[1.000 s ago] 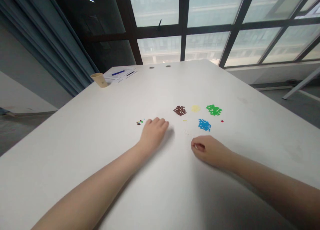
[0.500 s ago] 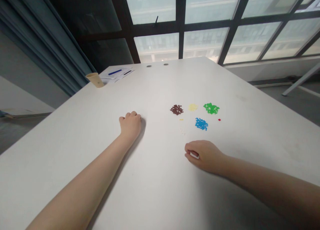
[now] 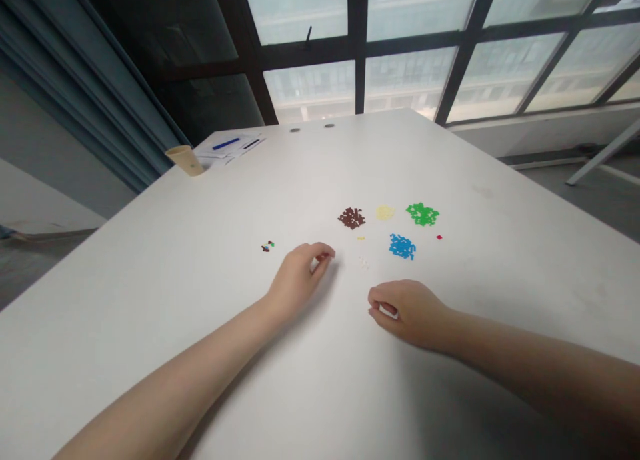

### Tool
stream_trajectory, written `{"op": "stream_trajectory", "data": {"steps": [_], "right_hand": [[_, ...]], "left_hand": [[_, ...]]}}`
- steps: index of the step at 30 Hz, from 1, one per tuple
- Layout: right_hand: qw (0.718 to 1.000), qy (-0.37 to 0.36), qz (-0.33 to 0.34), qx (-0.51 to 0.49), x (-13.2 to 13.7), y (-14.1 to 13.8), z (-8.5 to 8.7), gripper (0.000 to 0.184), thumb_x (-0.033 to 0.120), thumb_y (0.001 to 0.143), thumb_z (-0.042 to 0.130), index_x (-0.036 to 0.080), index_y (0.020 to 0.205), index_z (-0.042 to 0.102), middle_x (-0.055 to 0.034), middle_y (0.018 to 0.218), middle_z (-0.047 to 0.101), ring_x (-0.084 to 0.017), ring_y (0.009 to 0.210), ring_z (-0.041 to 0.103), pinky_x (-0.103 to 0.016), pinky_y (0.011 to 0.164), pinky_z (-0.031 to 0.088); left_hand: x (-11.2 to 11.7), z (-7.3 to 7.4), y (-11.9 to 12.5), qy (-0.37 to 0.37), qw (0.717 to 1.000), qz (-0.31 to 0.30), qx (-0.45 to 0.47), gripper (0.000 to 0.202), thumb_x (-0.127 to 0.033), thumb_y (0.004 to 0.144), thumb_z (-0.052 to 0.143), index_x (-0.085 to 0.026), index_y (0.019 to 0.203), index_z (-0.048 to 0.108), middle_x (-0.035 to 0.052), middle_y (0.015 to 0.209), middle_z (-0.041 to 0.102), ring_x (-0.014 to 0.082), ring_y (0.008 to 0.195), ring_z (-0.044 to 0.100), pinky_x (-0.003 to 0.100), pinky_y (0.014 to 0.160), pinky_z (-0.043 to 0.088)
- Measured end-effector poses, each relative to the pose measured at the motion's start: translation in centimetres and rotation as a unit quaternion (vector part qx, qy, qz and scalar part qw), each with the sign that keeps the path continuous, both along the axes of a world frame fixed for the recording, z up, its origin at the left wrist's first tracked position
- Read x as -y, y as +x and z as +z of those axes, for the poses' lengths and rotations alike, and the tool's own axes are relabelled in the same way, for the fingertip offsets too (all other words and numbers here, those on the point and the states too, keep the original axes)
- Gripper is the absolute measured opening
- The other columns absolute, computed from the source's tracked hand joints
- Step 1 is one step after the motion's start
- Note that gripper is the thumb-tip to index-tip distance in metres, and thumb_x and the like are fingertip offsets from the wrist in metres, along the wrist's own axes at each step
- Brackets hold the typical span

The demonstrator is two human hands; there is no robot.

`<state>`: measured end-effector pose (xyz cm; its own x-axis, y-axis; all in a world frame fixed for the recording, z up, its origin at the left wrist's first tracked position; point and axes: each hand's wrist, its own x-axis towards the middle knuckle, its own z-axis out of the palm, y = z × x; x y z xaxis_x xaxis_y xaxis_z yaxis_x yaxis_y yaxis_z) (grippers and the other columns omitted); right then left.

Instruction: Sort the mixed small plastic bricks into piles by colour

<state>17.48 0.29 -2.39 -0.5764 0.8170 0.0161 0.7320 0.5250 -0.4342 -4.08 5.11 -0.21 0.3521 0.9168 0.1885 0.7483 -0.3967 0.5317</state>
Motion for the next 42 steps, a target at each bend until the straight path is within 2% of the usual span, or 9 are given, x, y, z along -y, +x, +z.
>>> {"op": "stream_trajectory", "data": {"steps": [4,6,9,16,24,42], "right_hand": [[1.000,0.003,-0.003,-0.002,0.0,-0.1,0.0,0.019,0.023,0.076,0.044,0.018,0.058,0.038,0.0053,0.052,0.037,-0.008,0.050,0.028,-0.023,0.050,0.015],[1.000,0.005,-0.005,-0.005,0.0,-0.1,0.0,0.019,0.023,0.076,0.044,0.018,0.058,0.039,0.0049,0.052,0.038,-0.008,0.050,0.028,-0.023,0.051,0.016],[1.000,0.008,-0.004,-0.008,0.0,-0.2,-0.1,0.018,0.022,0.076,0.044,0.018,0.058,0.041,0.0043,0.052,0.039,-0.009,0.050,0.029,-0.023,0.051,0.016],[1.000,0.012,-0.006,-0.008,0.1,-0.1,-0.1,0.018,0.023,0.076,0.043,0.018,0.059,0.043,0.0041,0.052,0.041,-0.009,0.050,0.031,-0.023,0.051,0.016],[1.000,0.018,0.000,-0.003,0.0,-0.1,-0.2,0.019,0.023,0.077,0.044,0.018,0.059,0.042,0.0046,0.052,0.040,-0.008,0.050,0.030,-0.023,0.051,0.017],[1.000,0.018,0.004,0.003,0.1,0.0,0.0,0.018,0.022,0.078,0.044,0.018,0.060,0.043,0.0047,0.053,0.043,-0.009,0.051,0.033,-0.023,0.051,0.019]], "left_hand": [[2.6,-0.4,2.2,-0.191,0.970,-0.055,0.140,0.016,-0.023,0.078,0.049,-0.018,0.084,0.062,0.0009,0.075,0.064,0.0116,0.067,0.056,0.021,0.057,0.038],[3.1,-1.0,2.6,-0.236,0.954,-0.071,0.170,0.015,-0.021,0.076,0.051,-0.017,0.084,0.063,0.0005,0.071,0.063,0.0103,0.063,0.054,0.020,0.056,0.037],[3.1,-1.6,2.6,-0.258,0.942,-0.084,0.197,0.015,-0.019,0.075,0.052,-0.017,0.085,0.063,0.0002,0.071,0.063,0.0091,0.062,0.053,0.020,0.056,0.036],[3.1,-1.8,2.6,-0.270,0.928,-0.094,0.237,0.013,-0.020,0.075,0.054,-0.017,0.084,0.062,0.0010,0.075,0.064,0.0097,0.066,0.055,0.020,0.059,0.037],[3.6,-0.9,2.9,-0.197,0.962,-0.053,0.179,0.014,-0.021,0.076,0.053,-0.020,0.083,0.065,-0.0002,0.074,0.064,0.0110,0.069,0.056,0.021,0.061,0.038],[3.7,-0.7,3.0,-0.188,0.967,-0.040,0.168,0.016,-0.023,0.077,0.051,-0.020,0.083,0.066,0.0002,0.072,0.065,0.0116,0.066,0.056,0.022,0.059,0.038]]}}
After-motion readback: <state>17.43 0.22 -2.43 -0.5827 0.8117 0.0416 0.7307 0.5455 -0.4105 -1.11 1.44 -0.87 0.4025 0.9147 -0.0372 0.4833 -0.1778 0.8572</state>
